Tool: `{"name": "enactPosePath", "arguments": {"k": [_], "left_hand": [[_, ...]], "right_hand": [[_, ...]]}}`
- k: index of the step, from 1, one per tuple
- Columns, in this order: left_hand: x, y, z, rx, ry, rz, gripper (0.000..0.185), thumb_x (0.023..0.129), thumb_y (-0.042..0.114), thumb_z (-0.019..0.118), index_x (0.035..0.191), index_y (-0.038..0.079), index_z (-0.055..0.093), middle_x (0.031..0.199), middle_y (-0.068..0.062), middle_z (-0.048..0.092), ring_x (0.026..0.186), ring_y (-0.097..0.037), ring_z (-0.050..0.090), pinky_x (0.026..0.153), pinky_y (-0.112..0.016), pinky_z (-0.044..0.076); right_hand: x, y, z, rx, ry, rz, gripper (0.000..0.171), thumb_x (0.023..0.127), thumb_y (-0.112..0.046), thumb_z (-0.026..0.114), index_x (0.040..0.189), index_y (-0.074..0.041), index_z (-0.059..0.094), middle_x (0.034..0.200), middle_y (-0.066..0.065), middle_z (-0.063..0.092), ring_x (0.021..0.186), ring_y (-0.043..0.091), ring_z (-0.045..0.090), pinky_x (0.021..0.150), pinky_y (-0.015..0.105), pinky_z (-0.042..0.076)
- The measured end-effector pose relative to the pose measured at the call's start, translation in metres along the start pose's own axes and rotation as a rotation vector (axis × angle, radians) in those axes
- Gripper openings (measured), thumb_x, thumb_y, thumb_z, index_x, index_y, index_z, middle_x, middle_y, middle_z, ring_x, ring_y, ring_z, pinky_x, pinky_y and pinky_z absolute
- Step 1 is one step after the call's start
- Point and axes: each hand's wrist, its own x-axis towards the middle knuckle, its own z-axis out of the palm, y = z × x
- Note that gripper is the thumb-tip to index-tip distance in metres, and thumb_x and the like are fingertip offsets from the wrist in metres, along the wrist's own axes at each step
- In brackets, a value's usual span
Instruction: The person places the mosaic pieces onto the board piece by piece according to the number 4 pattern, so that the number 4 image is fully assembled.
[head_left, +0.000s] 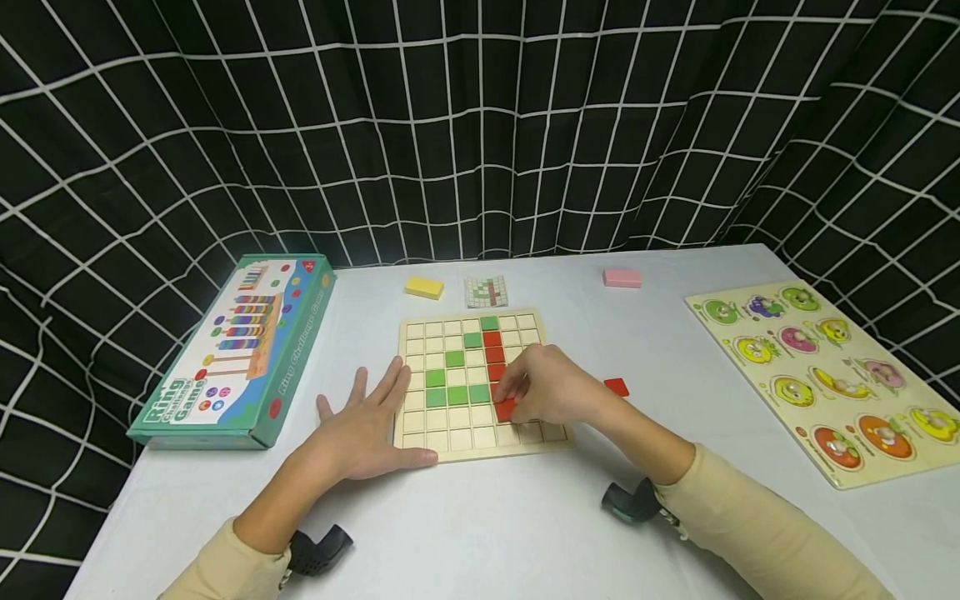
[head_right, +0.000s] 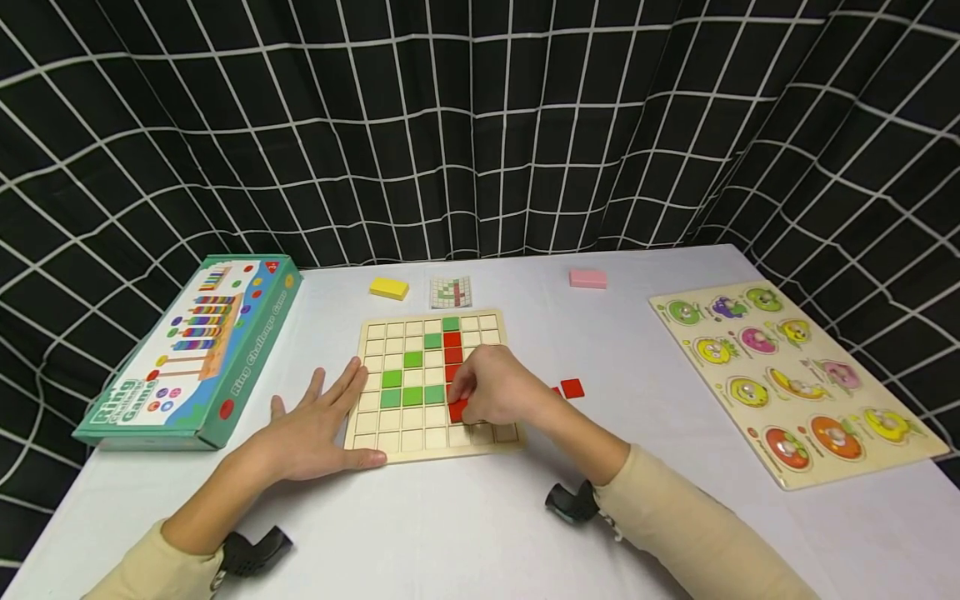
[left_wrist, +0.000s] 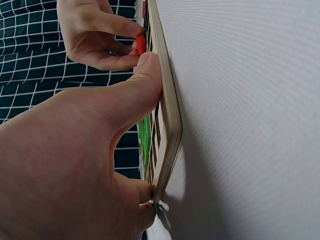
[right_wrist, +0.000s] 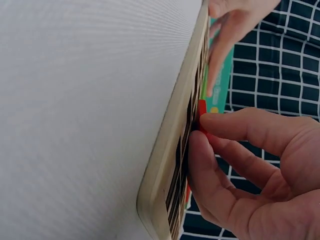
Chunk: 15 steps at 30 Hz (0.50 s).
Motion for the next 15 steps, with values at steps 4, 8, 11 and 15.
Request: {"name": "enactPosePath", "arguments": {"k": [4,8,11,15], "left_hand": [[0.0001,0.0,0.0004,-0.003,0.002,0.002,0.126,0.079,0.079,0.069,0.169,0.012,0.013,0.178,-0.004,0.003,0.159,-0.052,0.005,0.102,-0.093,0.009],[0.0003,-0.0002,0.0005,-0.003,0.005,0.001,0.126,0.079,0.079,0.07,0.169,0.012,0.013,0.178,-0.003,0.003,0.159,-0.052,0.005,0.102,-0.093,0.009],[0.0008,-0.0006,0.0007,0.0,0.007,0.0,0.126,0.079,0.079,0.07,0.169,0.012,0.013,0.178,-0.003,0.003,0.159,-0.052,0.005,0.102,-0.093,0.01],[0.001,-0.0007,0.0007,0.0,0.004,-0.001,0.125,0.079,0.079,0.07,0.169,0.012,0.013,0.178,-0.003,0.003,0.159,-0.052,0.005,0.102,-0.093,0.01]], "right_hand": [[0.0002,-0.0014,0.0021,-0.027,0.019,-0.014,0.024,0.071,0.006,0.084,0.086,-0.012,0.081,0.079,-0.003,0.074,0.077,0.014,0.063,0.073,0.029,0.055],[0.0007,-0.0031,0.0028,-0.05,0.029,-0.015,0.024,0.07,0.006,0.085,0.085,-0.013,0.081,0.078,-0.003,0.073,0.077,0.014,0.062,0.073,0.029,0.055],[0.0012,-0.004,0.0035,-0.06,0.028,-0.006,0.025,0.07,0.005,0.086,0.085,-0.014,0.081,0.078,-0.004,0.073,0.078,0.013,0.062,0.073,0.028,0.055],[0.0015,-0.0051,0.0042,-0.068,0.026,-0.003,0.024,0.07,0.005,0.087,0.085,-0.014,0.081,0.078,-0.003,0.072,0.078,0.013,0.062,0.073,0.028,0.054]]}}
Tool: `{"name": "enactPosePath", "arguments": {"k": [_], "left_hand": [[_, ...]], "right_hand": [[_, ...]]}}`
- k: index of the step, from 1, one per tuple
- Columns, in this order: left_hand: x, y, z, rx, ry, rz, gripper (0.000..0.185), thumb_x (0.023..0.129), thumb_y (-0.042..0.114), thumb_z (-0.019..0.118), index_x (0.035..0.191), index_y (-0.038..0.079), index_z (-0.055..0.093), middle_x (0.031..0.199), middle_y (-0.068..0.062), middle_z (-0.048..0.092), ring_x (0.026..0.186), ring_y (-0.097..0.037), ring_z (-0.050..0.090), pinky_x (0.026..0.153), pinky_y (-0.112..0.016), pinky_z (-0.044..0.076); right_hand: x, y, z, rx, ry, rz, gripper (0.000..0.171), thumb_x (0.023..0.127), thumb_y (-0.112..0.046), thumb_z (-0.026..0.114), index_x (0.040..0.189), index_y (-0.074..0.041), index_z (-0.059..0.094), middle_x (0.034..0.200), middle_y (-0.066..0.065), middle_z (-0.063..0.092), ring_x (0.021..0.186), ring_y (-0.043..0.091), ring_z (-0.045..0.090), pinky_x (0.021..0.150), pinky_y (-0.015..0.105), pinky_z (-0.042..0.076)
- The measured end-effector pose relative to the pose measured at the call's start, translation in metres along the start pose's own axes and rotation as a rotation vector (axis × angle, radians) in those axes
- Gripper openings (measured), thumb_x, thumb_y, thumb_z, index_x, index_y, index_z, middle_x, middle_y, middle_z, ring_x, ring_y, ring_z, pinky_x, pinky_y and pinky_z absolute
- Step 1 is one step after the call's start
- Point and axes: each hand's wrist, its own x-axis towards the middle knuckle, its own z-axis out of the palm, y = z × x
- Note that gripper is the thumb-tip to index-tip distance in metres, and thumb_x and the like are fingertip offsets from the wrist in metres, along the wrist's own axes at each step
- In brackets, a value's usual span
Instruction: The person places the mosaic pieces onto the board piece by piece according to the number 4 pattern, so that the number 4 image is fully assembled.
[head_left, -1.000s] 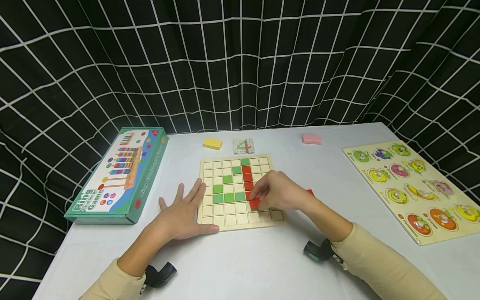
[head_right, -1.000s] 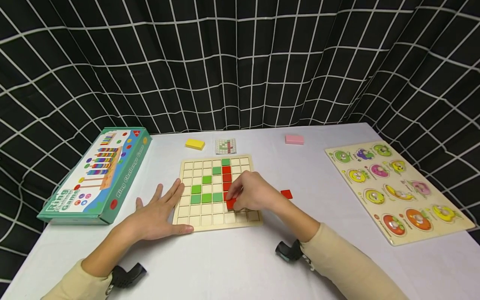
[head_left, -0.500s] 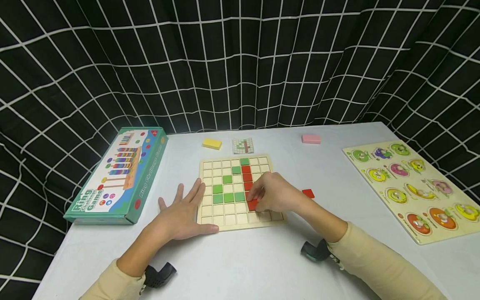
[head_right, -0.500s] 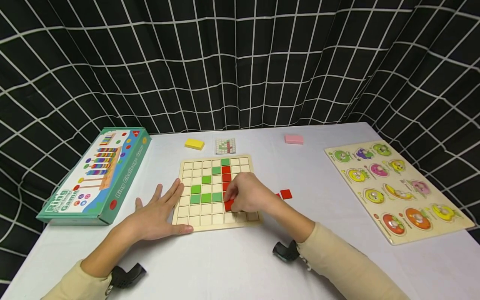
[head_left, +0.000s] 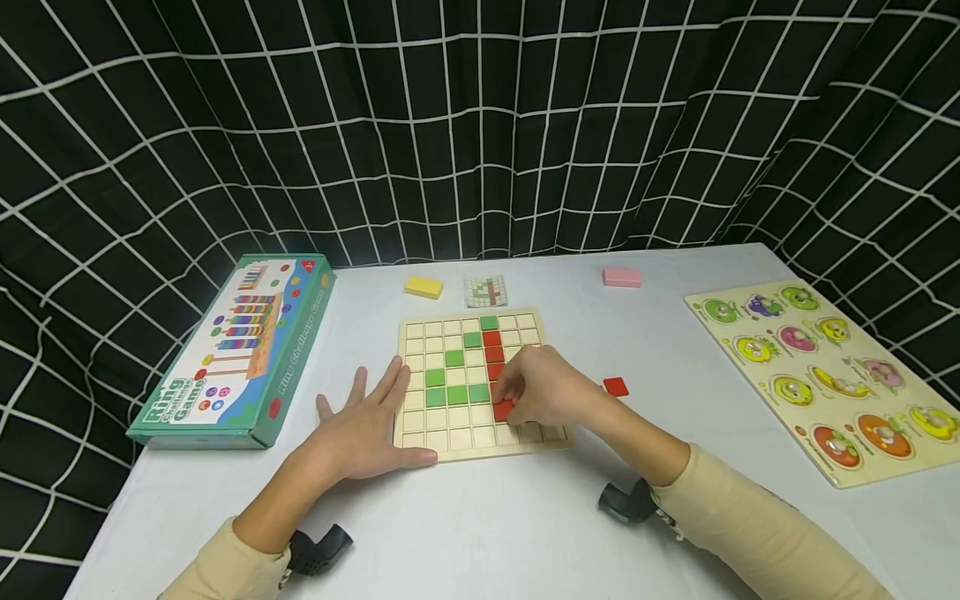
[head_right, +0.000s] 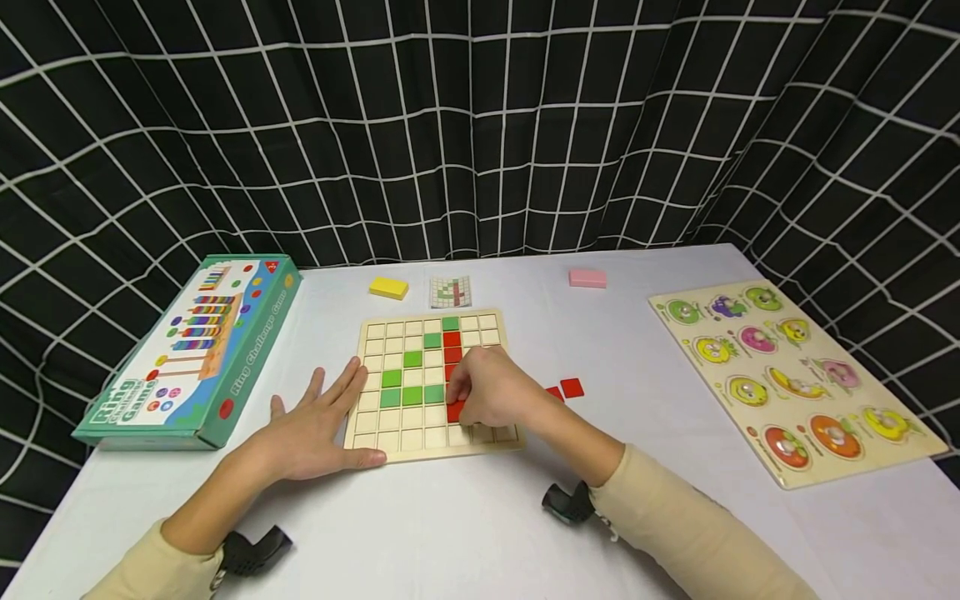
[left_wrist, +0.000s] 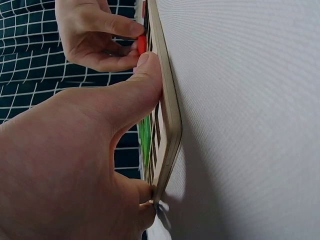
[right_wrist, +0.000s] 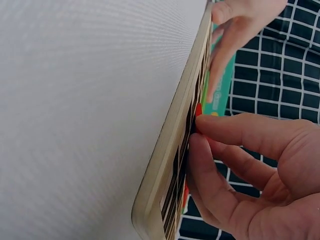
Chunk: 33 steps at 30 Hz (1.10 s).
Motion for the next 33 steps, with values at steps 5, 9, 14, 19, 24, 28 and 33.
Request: {"name": "enactPosePath", "arguments": {"k": [5,9,14,19,24,28,33], "left_hand": [[-0.001,0.0,-0.001,-0.007,-0.002,0.0,0.125,0.079,0.079,0.07,0.169,0.012,0.013,0.178,-0.003,0.003,0.159,-0.052,0.005,0.103,-0.093,0.009],[-0.001,0.001,-0.001,-0.01,-0.003,0.0,0.124,0.08,0.078,0.07,0.169,0.012,0.013,0.178,-0.003,0.004,0.159,-0.052,0.005,0.103,-0.093,0.009],[-0.002,0.001,-0.002,-0.013,-0.004,0.002,0.124,0.08,0.078,0.07,0.169,0.013,0.013,0.178,-0.003,0.004,0.159,-0.052,0.005,0.103,-0.093,0.009],[-0.001,0.001,-0.001,-0.014,-0.006,0.001,0.124,0.08,0.078,0.07,0.169,0.013,0.013,0.178,-0.003,0.004,0.159,-0.052,0.005,0.103,-0.093,0.008],[-0.001,0.0,-0.001,-0.017,-0.006,0.001,0.125,0.08,0.079,0.07,0.169,0.013,0.013,0.178,-0.003,0.004,0.159,-0.052,0.004,0.103,-0.093,0.007],[-0.001,0.0,-0.001,-0.018,-0.007,0.0,0.125,0.079,0.079,0.07,0.169,0.013,0.013,0.178,-0.003,0.003,0.159,-0.052,0.004,0.103,-0.093,0.007],[-0.001,0.0,0.0,-0.016,-0.007,0.002,0.125,0.08,0.079,0.069,0.169,0.014,0.012,0.178,-0.002,0.002,0.159,-0.052,0.004,0.103,-0.093,0.007]], "right_hand": [[0.0,-0.001,0.0,-0.003,-0.001,-0.012,0.024,0.07,0.004,0.088,0.085,-0.013,0.081,0.077,-0.002,0.072,0.076,0.013,0.062,0.072,0.028,0.055],[-0.001,0.0,-0.001,0.002,-0.003,-0.026,0.024,0.07,0.005,0.087,0.086,-0.012,0.081,0.077,-0.002,0.072,0.076,0.013,0.062,0.072,0.028,0.055],[-0.003,0.001,-0.003,0.013,-0.008,-0.045,0.024,0.071,0.005,0.086,0.087,-0.012,0.08,0.078,-0.001,0.073,0.075,0.012,0.063,0.073,0.027,0.056],[-0.004,0.002,-0.005,0.046,-0.025,-0.036,0.023,0.072,0.005,0.085,0.087,-0.011,0.08,0.08,0.0,0.074,0.076,0.012,0.065,0.074,0.027,0.057],[-0.005,0.003,-0.008,0.081,-0.04,-0.003,0.023,0.073,0.005,0.084,0.089,-0.011,0.08,0.083,0.0,0.076,0.076,0.014,0.067,0.073,0.028,0.058],[-0.006,0.006,-0.011,0.09,-0.039,-0.015,0.024,0.073,0.005,0.083,0.09,-0.012,0.081,0.087,-0.002,0.078,0.078,0.014,0.069,0.075,0.028,0.058],[-0.008,0.012,-0.016,0.074,-0.022,-0.039,0.023,0.076,0.004,0.08,0.091,-0.013,0.082,0.09,-0.003,0.079,0.079,0.012,0.069,0.076,0.028,0.057]]}}
